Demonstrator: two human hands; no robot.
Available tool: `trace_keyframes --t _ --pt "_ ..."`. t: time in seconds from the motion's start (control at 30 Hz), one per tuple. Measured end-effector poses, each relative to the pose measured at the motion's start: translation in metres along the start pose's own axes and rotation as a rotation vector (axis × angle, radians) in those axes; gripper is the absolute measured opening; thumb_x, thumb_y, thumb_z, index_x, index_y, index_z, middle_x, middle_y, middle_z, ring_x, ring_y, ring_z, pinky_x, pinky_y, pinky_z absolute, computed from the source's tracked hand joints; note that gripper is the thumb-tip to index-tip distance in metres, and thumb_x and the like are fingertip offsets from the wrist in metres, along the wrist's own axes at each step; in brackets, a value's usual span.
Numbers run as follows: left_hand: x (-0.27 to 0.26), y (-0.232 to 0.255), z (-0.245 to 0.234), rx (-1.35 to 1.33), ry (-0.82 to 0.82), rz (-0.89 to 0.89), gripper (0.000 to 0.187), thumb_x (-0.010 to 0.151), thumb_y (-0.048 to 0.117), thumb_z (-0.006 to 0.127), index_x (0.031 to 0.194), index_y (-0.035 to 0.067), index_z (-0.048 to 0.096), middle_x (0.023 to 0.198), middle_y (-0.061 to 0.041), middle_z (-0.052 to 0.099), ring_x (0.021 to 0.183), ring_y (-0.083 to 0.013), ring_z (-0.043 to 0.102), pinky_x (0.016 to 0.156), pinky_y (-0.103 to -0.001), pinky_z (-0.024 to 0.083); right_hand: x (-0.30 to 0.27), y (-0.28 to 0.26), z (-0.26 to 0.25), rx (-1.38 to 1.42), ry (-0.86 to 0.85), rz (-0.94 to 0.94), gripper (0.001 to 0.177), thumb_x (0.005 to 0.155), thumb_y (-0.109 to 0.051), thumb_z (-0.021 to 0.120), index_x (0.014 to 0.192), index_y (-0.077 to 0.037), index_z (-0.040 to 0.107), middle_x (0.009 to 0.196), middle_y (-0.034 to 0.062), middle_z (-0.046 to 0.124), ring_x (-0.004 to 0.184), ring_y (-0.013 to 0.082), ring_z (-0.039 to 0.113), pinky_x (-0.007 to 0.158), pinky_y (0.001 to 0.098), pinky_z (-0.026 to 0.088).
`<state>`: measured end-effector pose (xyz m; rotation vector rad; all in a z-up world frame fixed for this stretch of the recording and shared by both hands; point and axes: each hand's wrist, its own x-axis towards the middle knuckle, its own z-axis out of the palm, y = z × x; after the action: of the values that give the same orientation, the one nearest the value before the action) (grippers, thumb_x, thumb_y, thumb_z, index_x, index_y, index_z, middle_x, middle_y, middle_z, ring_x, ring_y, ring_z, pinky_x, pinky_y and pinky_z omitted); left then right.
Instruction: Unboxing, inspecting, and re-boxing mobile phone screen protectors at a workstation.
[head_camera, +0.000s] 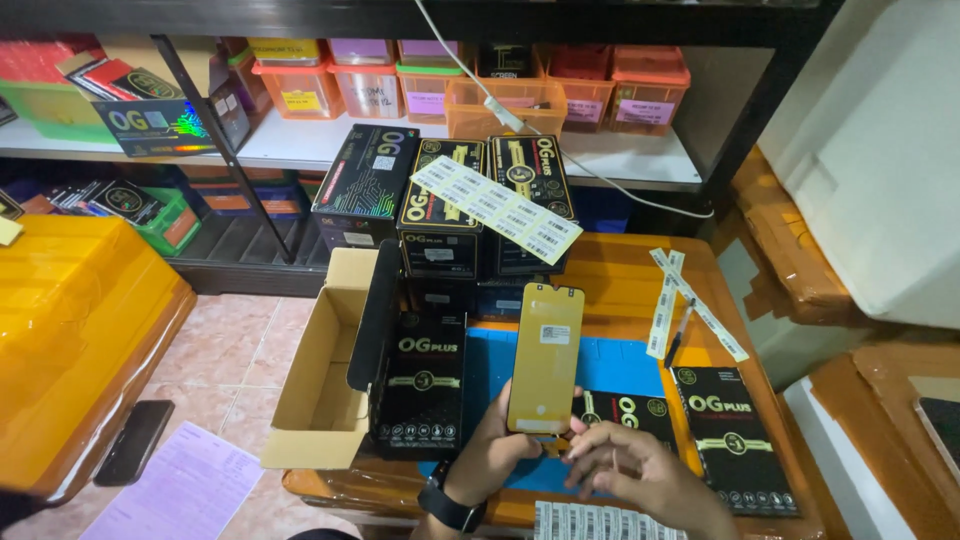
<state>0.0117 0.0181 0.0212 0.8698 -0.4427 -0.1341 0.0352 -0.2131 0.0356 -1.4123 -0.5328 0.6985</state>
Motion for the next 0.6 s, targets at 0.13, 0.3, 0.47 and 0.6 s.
trace_keyframes --t 0.13,0.3,0.47,0.6 --pt "0.001 0.007 0.005 0.066 -0.043 0.027 0.078 0.085 0.01 0.068 0.153 0.001 0.03 0.148 -0.021 0.054 0.119 -0.0287 0.067 0.109 -0.045 0.054 -0.001 0.008 -0.008 0.01 -0.085 -0.064 0.049 0.089 -0.025 0.078 0.131 -0.003 0.066 0.127 0.0181 0.072 0.107 0.0335 0.08 0.084 0.0411 0.066" --pt "0.0 0.007 0.002 0.074 -0.142 0.034 0.086 0.094 0.019 0.068 0.161 0.008 0.015 0.157 -0.023 0.042 0.129 -0.0361 0.059 0.113 -0.054 0.049 -0.003 -0.004 -0.002 -0.01 -0.165 0.009 0.061 0.09 -0.029 0.076 0.144 -0.007 0.057 0.141 0.0188 0.068 0.121 0.0334 0.073 0.095 0.0428 0.065" --pt "0.0 0.009 0.004 0.046 -0.161 0.016 0.091 0.095 0.026 0.071 0.162 0.009 0.012 0.16 -0.023 0.039 0.133 -0.0406 0.055 0.114 -0.056 0.047 -0.005 -0.012 0.002 -0.1 -0.15 -0.032 0.061 0.09 -0.038 0.075 0.141 -0.008 0.062 0.136 0.0193 0.07 0.12 0.0312 0.074 0.095 0.0409 0.065" --pt "-0.001 0.01 0.003 0.077 -0.154 -0.005 0.092 0.094 0.026 0.072 0.162 0.01 0.011 0.161 -0.023 0.037 0.133 -0.041 0.055 0.113 -0.055 0.048 -0.006 -0.015 -0.001 -0.138 -0.139 0.007 0.061 0.089 -0.037 0.075 0.142 -0.009 0.061 0.132 0.0193 0.075 0.118 0.0283 0.076 0.099 0.0401 0.064"
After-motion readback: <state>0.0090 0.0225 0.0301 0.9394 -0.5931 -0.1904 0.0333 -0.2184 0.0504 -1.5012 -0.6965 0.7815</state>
